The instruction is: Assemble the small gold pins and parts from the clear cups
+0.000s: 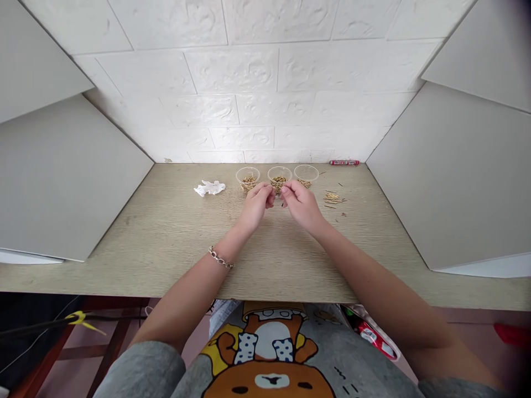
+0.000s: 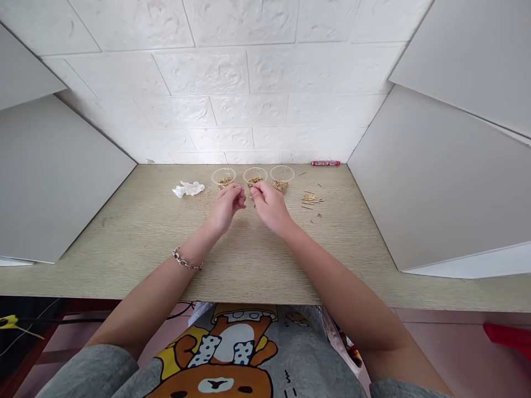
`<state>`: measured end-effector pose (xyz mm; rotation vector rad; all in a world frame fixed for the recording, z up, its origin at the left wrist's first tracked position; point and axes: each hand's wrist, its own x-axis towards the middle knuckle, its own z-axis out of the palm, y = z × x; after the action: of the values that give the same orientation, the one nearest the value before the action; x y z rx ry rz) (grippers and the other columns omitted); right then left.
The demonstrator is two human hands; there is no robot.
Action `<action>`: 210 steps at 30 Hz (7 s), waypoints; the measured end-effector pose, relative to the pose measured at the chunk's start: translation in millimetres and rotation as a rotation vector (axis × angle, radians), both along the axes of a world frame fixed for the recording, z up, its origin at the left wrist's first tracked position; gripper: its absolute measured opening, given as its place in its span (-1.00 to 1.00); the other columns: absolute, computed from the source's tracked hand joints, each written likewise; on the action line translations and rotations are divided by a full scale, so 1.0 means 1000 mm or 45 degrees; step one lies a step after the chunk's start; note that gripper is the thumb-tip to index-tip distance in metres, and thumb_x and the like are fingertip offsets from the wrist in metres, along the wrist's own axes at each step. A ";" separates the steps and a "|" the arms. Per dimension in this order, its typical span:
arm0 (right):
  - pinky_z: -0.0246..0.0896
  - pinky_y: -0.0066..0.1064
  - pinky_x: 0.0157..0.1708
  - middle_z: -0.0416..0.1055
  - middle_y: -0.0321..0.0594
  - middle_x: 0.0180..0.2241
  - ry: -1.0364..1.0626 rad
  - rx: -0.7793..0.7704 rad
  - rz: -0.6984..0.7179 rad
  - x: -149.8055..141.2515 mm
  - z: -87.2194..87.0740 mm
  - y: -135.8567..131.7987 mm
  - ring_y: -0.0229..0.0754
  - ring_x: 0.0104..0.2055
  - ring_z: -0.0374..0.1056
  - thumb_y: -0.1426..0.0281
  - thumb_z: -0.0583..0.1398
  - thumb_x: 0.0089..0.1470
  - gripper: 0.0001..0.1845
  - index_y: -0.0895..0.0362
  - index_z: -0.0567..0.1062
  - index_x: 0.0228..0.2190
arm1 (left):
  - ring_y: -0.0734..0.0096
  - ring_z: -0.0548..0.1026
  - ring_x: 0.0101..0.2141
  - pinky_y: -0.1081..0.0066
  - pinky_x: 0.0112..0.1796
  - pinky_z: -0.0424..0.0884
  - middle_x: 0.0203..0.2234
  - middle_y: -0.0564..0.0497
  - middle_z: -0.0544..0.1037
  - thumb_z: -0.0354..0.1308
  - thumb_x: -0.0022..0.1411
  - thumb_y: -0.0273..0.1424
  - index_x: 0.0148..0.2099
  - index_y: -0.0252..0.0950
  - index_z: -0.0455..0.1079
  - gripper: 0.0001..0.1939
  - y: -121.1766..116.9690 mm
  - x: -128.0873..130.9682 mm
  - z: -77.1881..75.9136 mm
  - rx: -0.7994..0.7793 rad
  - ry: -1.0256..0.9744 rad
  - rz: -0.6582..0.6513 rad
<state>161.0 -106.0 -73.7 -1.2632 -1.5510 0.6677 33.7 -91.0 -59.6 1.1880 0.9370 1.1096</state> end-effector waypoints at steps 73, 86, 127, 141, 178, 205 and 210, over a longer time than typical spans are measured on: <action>0.14 -0.42 -0.40 0.43 -0.25 -0.45 -0.466 0.227 0.043 0.008 0.015 -0.009 -0.25 -0.42 0.30 0.39 0.04 0.09 -0.85 0.12 0.41 -0.40 | 0.59 0.11 -0.62 0.49 -0.50 0.12 -0.71 0.16 0.12 -0.10 0.15 -0.46 -0.58 -0.29 0.05 -0.75 -0.009 0.002 0.010 0.107 0.245 -0.039; 0.12 -0.42 -0.40 0.42 -0.26 -0.50 -0.483 0.287 -0.046 0.007 0.010 -0.008 -0.25 -0.44 0.29 0.40 0.04 0.09 -0.83 0.12 0.41 -0.45 | 0.53 0.18 -0.51 0.45 -0.41 0.13 -0.62 0.11 0.20 -0.09 0.25 -0.35 -0.55 -0.30 0.15 -0.68 -0.007 -0.001 0.004 0.373 0.384 -0.043; 0.02 -0.37 -0.46 0.38 -0.13 -0.48 -0.744 0.253 -0.066 -0.001 0.004 -0.006 -0.17 -0.44 0.25 0.41 -0.05 0.11 -0.78 0.13 0.31 -0.50 | 0.59 0.12 -0.60 0.50 -0.50 0.08 -0.68 0.13 0.17 -0.02 0.21 -0.39 -0.60 -0.32 0.13 -0.67 0.005 0.005 -0.017 0.077 0.090 -0.059; 0.16 -0.41 -0.44 0.39 -0.29 -0.54 -0.170 0.126 -0.072 -0.003 0.004 -0.006 -0.27 -0.50 0.28 0.38 0.05 0.05 -0.86 0.11 0.33 -0.51 | 0.56 0.15 -0.56 0.47 -0.44 0.12 -0.66 0.13 0.19 -0.07 0.24 -0.38 -0.58 -0.31 0.12 -0.67 -0.004 0.001 0.001 0.237 0.233 -0.039; 0.20 -0.44 -0.58 0.35 -0.34 -0.62 0.648 -0.126 0.165 -0.012 0.001 -0.002 -0.35 -0.60 0.25 0.11 0.23 -0.08 -0.65 0.13 0.33 -0.52 | 0.55 0.29 -0.53 0.44 -0.42 0.23 -0.59 0.08 0.29 -0.06 0.28 -0.25 -0.47 -0.32 0.17 -0.68 0.011 -0.007 -0.014 0.255 -0.021 -0.355; 0.11 -0.44 -0.46 0.37 -0.33 -0.59 -0.337 0.234 0.036 0.007 0.008 -0.006 -0.29 -0.54 0.26 0.39 0.06 0.07 -0.86 0.11 0.36 -0.48 | 0.50 0.17 -0.51 0.46 -0.42 0.09 -0.61 0.11 0.16 -0.14 0.29 -0.29 -0.52 -0.29 0.10 -0.66 0.005 -0.022 0.012 0.672 0.829 -0.269; 0.12 -0.42 -0.45 0.35 -0.34 -0.59 -0.301 0.206 0.060 0.007 0.007 -0.006 -0.27 -0.54 0.26 0.39 0.06 0.07 -0.87 0.10 0.34 -0.49 | 0.49 0.16 -0.53 0.46 -0.43 0.07 -0.64 0.11 0.15 -0.09 0.27 -0.29 -0.54 -0.29 0.10 -0.66 0.005 -0.023 0.011 0.702 0.746 -0.260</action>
<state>167.6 -112.0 -66.3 -1.2199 -1.7948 0.4235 10.8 -85.6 -48.5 2.0883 0.9340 0.8869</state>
